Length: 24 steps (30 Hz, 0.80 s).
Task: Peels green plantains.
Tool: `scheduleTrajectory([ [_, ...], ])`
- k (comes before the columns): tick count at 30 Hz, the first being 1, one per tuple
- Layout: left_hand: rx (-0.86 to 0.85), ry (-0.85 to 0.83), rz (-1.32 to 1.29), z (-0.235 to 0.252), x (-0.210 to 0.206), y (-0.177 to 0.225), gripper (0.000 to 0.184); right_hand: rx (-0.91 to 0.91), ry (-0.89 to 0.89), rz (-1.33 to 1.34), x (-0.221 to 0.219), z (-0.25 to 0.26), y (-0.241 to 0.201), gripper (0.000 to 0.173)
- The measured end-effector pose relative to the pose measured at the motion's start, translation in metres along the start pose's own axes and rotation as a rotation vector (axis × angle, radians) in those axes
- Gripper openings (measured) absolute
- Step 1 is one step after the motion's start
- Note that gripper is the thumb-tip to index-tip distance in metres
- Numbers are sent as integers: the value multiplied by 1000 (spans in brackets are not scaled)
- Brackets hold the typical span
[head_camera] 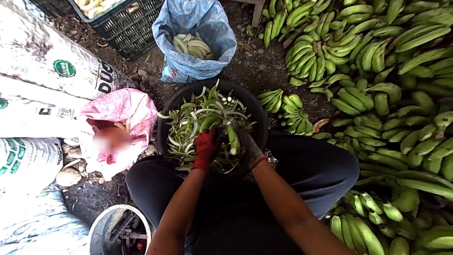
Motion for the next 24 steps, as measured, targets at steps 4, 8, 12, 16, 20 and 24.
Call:
scheduleTrajectory([
  [4,165,97,-120,7,13,-29,54,-19,-57,-56,-8,-12,17,53],
  [8,-16,-69,-305,-6,16,-8,54,-8,57,-67,9,13,-1,59],
  [12,-194,-252,-359,-30,6,17,54,95,135,-115,11,6,-40,68],
  [16,-107,-46,-82,-13,12,5,49,61,7,-81,-3,0,-24,50],
  [20,96,101,-71,1,31,-21,49,-44,-114,-152,-9,-1,9,42],
  [24,2,14,-158,-10,30,0,49,-9,-39,-31,4,10,0,53],
])
Point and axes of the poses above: each hand's wrist, its own z-axis towards the middle knuckle, its own x-axis out of the back of the hand, y = z × x, the point moved 6 cm from there along z, towards the middle knuckle, and after that the axes turned 12 degrees about z, right-handed, at the moved point
